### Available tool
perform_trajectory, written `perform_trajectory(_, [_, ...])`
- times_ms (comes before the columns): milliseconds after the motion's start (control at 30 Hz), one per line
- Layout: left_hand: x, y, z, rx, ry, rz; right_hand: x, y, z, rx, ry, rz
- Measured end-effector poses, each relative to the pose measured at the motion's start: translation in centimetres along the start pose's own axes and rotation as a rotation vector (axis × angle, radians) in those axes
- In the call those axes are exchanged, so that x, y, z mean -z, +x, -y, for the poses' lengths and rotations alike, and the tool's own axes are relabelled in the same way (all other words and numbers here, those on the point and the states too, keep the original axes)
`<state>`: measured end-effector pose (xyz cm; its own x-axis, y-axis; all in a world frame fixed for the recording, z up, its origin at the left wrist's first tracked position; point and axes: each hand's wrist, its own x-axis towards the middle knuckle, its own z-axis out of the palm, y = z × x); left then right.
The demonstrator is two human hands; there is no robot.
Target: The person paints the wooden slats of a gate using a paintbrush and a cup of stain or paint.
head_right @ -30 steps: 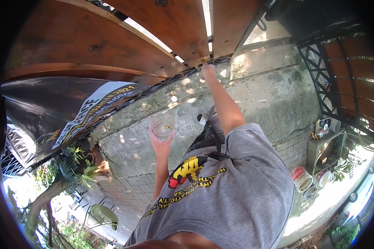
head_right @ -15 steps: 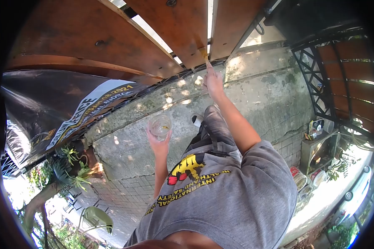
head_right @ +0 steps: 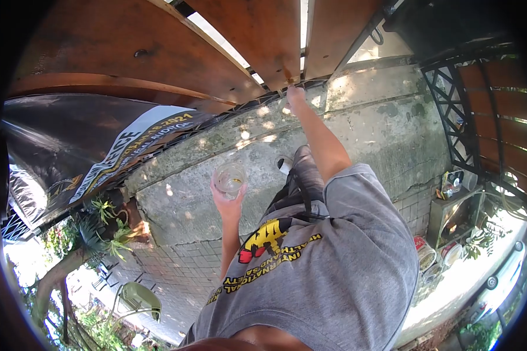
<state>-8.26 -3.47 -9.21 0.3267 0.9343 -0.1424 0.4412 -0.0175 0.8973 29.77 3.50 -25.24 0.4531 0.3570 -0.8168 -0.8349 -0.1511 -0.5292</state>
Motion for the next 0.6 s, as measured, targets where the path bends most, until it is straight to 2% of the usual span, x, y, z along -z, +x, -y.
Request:
perform_trajectory(67, [0.2,0.0,0.0,0.003,0.005,-0.019,-1.2,-1.6,-0.9,0.024,-0.012,0.029])
perform_trajectory(167, [0.8,0.1,0.2,-0.030,0.023,-0.037,-2.4,-11.4,-0.2,0.201,0.220,0.106])
perform_trajectory(267, [1.1,0.2,-0.4,-0.015,0.005,-0.055,-1.2,-17.2,-0.7,0.343,0.166,0.238])
perform_trajectory(367, [1.0,0.3,0.5,-0.008,0.029,-0.063,-0.2,-15.9,-2.0,0.261,0.173,0.308])
perform_trajectory(467, [0.6,0.7,-0.3,-0.008,0.042,-0.036,-0.5,-11.6,-3.0,0.138,0.067,0.140])
perform_trajectory(600, [0.4,0.7,0.2,0.006,0.003,-0.026,-1.2,-6.6,-4.5,0.123,-0.105,0.111])
